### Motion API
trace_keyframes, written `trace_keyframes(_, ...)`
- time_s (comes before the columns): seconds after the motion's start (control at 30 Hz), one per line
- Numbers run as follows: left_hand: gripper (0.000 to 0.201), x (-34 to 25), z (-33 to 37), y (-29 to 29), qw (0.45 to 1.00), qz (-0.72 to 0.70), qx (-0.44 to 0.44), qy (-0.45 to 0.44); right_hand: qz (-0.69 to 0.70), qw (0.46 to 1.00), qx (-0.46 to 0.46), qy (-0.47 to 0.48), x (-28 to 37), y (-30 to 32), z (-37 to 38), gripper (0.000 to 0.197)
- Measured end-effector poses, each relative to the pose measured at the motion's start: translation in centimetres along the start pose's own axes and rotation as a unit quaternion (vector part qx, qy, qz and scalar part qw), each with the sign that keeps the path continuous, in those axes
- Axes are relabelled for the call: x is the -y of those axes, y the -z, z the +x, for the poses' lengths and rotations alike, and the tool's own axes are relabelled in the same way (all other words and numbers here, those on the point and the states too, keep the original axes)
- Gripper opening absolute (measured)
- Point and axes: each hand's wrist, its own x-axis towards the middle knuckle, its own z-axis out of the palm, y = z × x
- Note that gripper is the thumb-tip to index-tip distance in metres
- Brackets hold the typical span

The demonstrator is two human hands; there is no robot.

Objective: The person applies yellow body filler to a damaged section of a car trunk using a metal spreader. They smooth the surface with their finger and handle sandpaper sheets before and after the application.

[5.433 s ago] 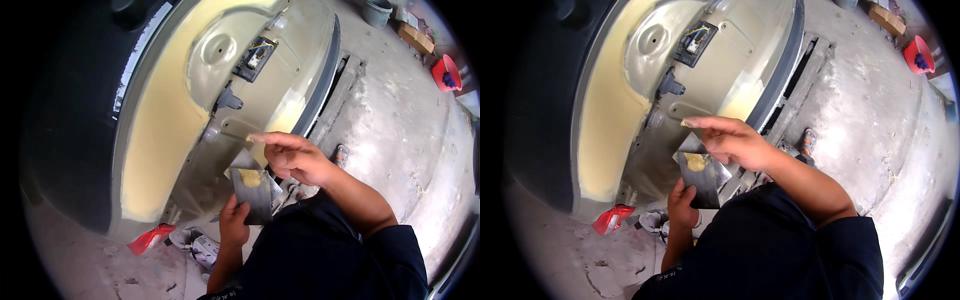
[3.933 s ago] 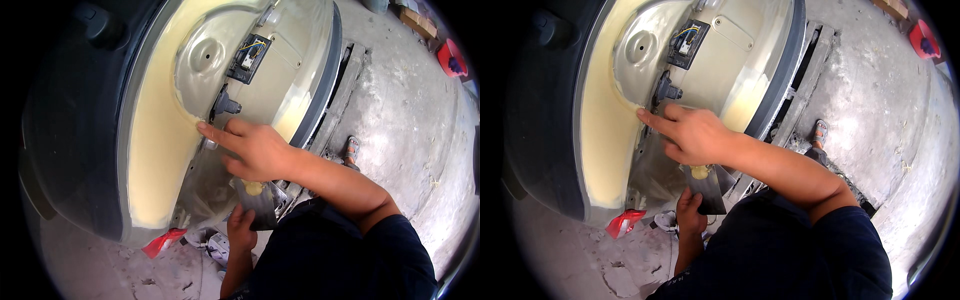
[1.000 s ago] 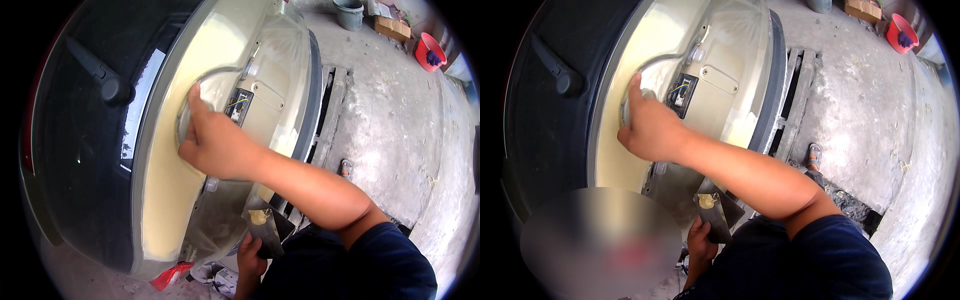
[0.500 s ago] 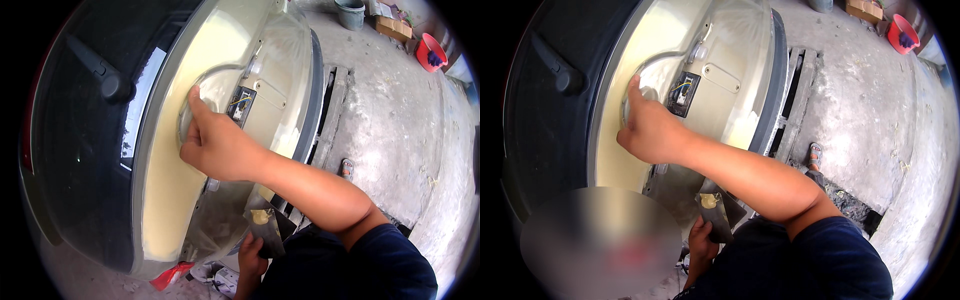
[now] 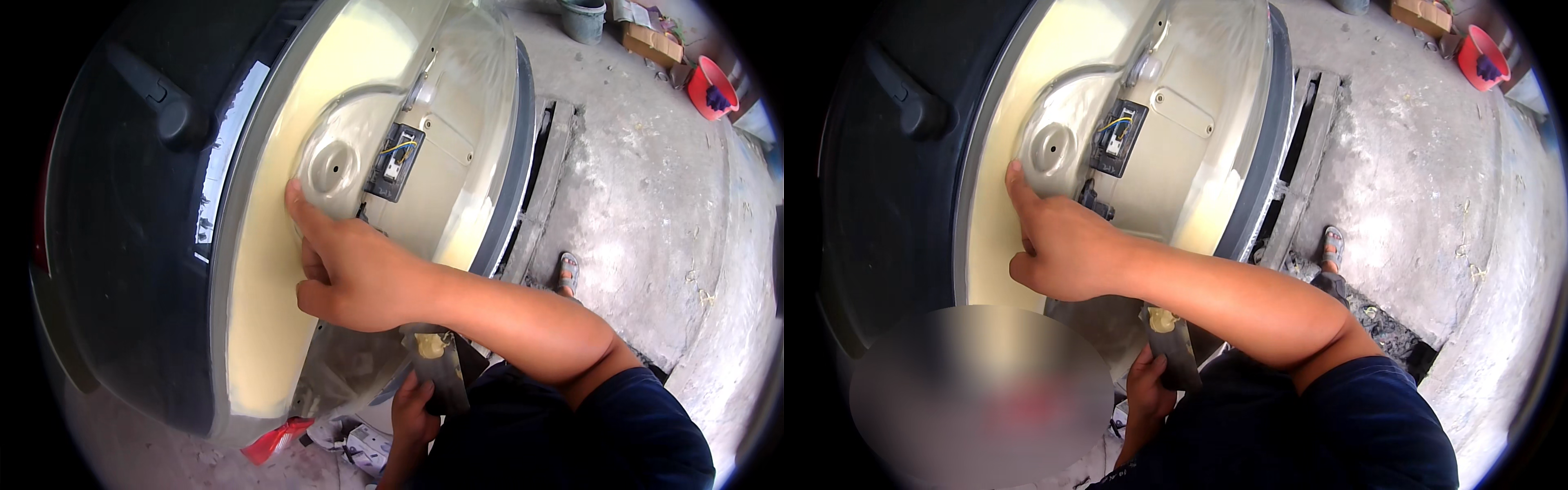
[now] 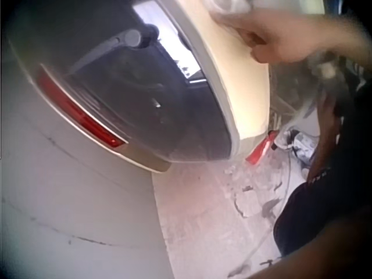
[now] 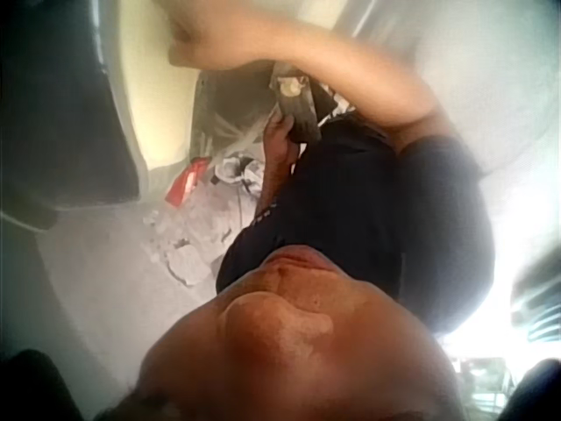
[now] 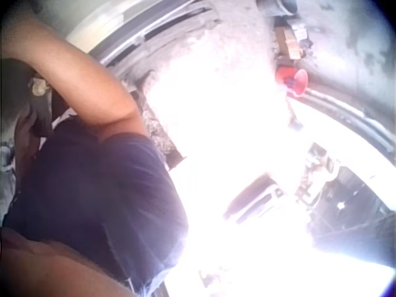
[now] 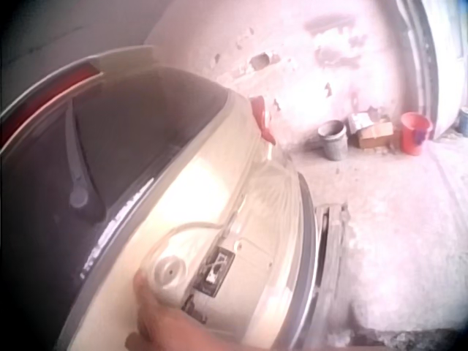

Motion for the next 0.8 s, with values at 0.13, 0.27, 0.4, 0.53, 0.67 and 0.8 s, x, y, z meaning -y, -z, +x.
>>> trace_keyframes(0.13,0.048,0.3,-0.1,0.0,1.000,0.003,0.002,-0.005,-0.025,0.999,0.027,0.001,-0.5,-0.3,-0.8,0.085)
trace_keyframes(0.27,0.047,0.3,-0.2,-0.4,1.000,-0.003,-0.001,-0.010,-0.062,0.997,0.037,0.010,-1.2,-0.8,-1.6,0.085)
trace_keyframes(0.4,0.046,0.5,-0.3,-0.4,1.000,-0.007,-0.007,-0.013,-0.095,0.994,0.055,0.008,-1.4,-0.6,-2.3,0.084)
trace_keyframes(0.53,0.045,0.5,-0.4,-0.4,1.000,-0.011,0.000,-0.010,-0.113,0.991,0.061,0.021,-2.3,-0.6,-3.0,0.084)
trace_keyframes(0.67,0.043,0.6,-0.5,-0.3,1.000,-0.013,-0.008,-0.014,-0.127,0.989,0.077,0.007,-2.7,-0.3,-3.5,0.081)
trace_keyframes(0.8,0.042,0.6,-0.5,-0.6,1.000,-0.019,-0.014,-0.019,-0.166,0.984,0.062,0.019,-3.4,-0.3,-4.2,0.078)
